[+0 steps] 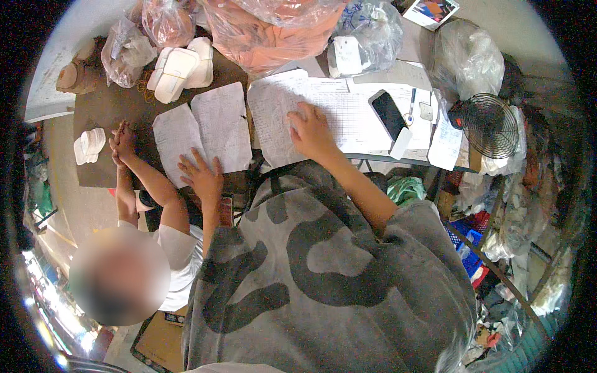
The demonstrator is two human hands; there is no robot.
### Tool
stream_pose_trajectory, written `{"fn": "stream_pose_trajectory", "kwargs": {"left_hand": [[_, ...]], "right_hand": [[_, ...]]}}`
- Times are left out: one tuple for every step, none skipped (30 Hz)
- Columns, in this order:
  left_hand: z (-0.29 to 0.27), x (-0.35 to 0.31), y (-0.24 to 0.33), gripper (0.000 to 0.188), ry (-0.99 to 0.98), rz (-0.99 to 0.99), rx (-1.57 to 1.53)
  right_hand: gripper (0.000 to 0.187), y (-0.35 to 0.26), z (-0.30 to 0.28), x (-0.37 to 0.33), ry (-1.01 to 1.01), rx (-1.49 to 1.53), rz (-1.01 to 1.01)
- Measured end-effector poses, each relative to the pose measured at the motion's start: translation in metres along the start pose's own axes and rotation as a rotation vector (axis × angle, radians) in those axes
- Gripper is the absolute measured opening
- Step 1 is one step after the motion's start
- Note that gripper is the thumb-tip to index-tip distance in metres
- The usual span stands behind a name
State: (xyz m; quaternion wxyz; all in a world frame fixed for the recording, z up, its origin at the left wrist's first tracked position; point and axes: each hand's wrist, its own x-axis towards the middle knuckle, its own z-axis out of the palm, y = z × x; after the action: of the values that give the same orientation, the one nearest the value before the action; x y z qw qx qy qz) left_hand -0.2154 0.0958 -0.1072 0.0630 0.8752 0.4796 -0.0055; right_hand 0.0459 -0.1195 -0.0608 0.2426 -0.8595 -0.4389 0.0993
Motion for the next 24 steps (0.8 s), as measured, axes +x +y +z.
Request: {"fn": "stream_pose_trajectory", "kwargs": {"left_hand": [[-0.002,0.003,-0.002,0.081,0.034,-0.004,-0.015],[-0.003,0.005,-0.001,0.081,0.050,-0.016,-0.023],[-0.003,0.006,0.000,0.081,0.090,0.022,-0.042],[-0.005,0.004,0.001,0.081,0.110,0.046,-0.050],[-0.006,0.002,0.002,0.081,0.129,0.065,-0.057],[-0.006,-0.003,0.004,0.080,0.122,0.095,-0.064],[-0.005,-0.009,0.008,0.080,0.116,0.123,-0.070],[-0.004,-0.017,0.012,0.080,0.099,0.146,-0.067],[-0.002,-0.024,0.016,0.079,0.105,0.175,-0.080],[0.000,-0.032,0.021,0.078,0.102,0.200,-0.086],[0.002,-0.040,0.025,0.077,0.107,0.234,-0.084],[0.005,-0.047,0.029,0.076,0.088,0.244,-0.107],[0.007,-0.054,0.032,0.075,0.081,0.261,-0.122],[0.009,-0.060,0.034,0.074,0.072,0.278,-0.136],[0.012,-0.064,0.036,0.071,-0.021,0.242,-0.105],[0.013,-0.067,0.037,0.069,0.045,0.280,-0.102],[0.014,-0.069,0.037,0.068,0.036,0.278,-0.077],[0.015,-0.070,0.038,0.068,0.036,0.277,-0.047],[0.016,-0.071,0.039,0.067,0.036,0.271,-0.056],[0.017,-0.071,0.039,0.066,0.047,0.265,-0.060],[0.017,-0.071,0.040,0.065,0.058,0.259,-0.063],[0.017,-0.071,0.041,0.065,0.063,0.261,-0.064],[0.016,-0.071,0.041,0.065,0.068,0.263,-0.064],[0.016,-0.071,0.041,0.065,0.072,0.262,-0.056]], "right_hand": [[0.043,0.007,-0.003,-0.004,0.042,0.026,0.003],[0.044,0.014,-0.007,-0.009,0.081,0.052,0.019],[0.046,0.022,-0.010,-0.013,0.118,0.078,0.042],[0.047,0.029,-0.013,-0.017,0.152,0.079,0.041],[0.049,0.036,-0.014,-0.020,0.180,0.082,0.045],[0.051,0.042,-0.015,-0.022,0.206,0.087,0.040],[0.052,0.047,-0.015,-0.024,0.198,0.085,0.027],[0.053,0.052,-0.014,-0.025,0.189,0.082,0.008],[0.054,0.056,-0.012,-0.027,0.180,0.082,-0.001],[0.054,0.058,-0.009,-0.028,0.183,0.012,-0.029],[0.054,0.060,-0.006,-0.029,0.187,-0.053,-0.048],[0.054,0.061,-0.003,-0.030,0.198,-0.111,-0.069],[0.054,0.062,0.000,-0.031,0.182,-0.142,-0.054],[0.054,0.062,0.002,-0.031,0.175,-0.166,-0.040],[0.054,0.062,0.005,-0.032,0.166,-0.193,-0.030],[0.056,0.063,0.006,-0.033,0.151,-0.199,-0.011],[0.058,0.063,0.007,-0.033,0.135,-0.208,0.004],[0.060,0.064,0.008,-0.033,0.119,-0.218,0.019],[0.060,0.064,0.009,-0.034,0.126,-0.213,0.017],[0.060,0.065,0.010,-0.033,0.133,-0.207,0.015],[0.060,0.065,0.010,-0.033,0.143,-0.202,0.015],[0.059,0.065,0.010,-0.033,0.161,-0.201,0.001],[0.058,0.065,0.011,-0.033,0.180,-0.203,-0.011],[0.058,0.066,0.011,-0.033,0.195,-0.205,-0.019]]}}
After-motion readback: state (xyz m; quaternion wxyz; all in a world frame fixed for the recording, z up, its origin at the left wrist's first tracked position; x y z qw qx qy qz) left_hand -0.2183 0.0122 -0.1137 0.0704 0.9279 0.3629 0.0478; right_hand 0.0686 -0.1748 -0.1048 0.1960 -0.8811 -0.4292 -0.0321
